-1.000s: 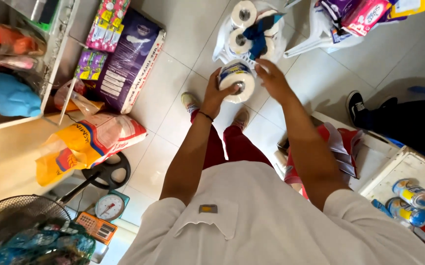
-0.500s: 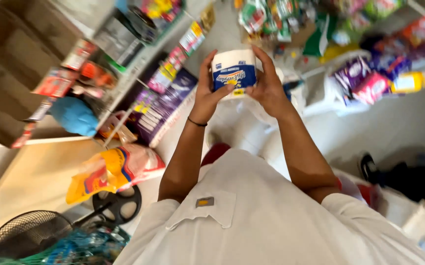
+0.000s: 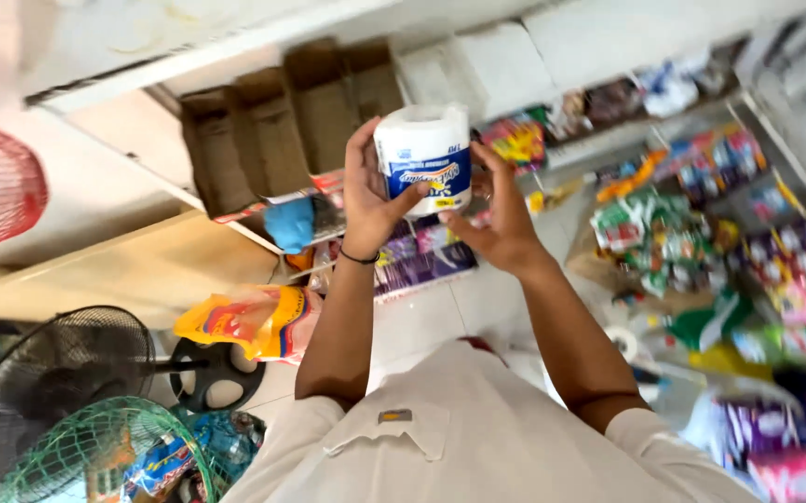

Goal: Cleaning individual toilet paper rolls with a cloth and placing them onto a display shelf.

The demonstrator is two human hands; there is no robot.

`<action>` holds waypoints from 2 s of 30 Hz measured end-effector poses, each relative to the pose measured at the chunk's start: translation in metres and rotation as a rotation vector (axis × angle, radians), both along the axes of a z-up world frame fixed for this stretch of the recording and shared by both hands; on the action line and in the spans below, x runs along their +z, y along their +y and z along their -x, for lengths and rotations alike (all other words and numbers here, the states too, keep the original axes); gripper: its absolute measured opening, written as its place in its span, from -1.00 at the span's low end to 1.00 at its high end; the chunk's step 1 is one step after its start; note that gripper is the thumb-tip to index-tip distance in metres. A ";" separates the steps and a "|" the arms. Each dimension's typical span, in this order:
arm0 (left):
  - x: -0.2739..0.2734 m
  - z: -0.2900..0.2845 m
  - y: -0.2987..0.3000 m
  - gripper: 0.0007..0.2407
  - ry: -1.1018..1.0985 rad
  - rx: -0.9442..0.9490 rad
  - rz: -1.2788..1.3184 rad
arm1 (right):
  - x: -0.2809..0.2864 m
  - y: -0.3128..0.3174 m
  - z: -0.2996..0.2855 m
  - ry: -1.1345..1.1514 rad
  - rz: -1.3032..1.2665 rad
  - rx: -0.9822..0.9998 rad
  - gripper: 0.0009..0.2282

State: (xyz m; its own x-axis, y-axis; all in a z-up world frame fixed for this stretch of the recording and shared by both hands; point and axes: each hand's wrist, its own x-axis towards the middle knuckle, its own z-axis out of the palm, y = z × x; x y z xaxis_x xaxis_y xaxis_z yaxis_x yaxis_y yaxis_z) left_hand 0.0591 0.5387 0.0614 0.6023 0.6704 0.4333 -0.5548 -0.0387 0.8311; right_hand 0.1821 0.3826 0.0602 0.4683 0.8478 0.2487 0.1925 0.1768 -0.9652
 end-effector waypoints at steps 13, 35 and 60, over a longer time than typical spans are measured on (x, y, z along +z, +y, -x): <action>0.136 0.046 0.162 -0.28 0.191 0.801 -0.675 | 0.143 0.247 -0.020 -0.577 -0.291 0.201 -0.25; 0.123 0.012 0.309 -0.44 0.398 1.436 -0.709 | 0.159 0.411 -0.011 -0.656 -0.138 0.181 -0.22; 0.110 0.011 0.318 -0.24 0.611 1.418 -0.218 | 0.140 0.409 -0.022 -0.815 -0.153 0.308 -0.39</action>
State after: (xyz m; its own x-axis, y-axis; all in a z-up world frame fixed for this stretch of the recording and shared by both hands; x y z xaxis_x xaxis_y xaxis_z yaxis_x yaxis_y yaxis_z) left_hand 0.0479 0.8563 0.1719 -0.3308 0.7816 0.5289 0.4463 -0.3642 0.8174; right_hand 0.2042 0.7912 0.1998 -0.1479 0.8369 0.5269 0.7329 0.4505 -0.5098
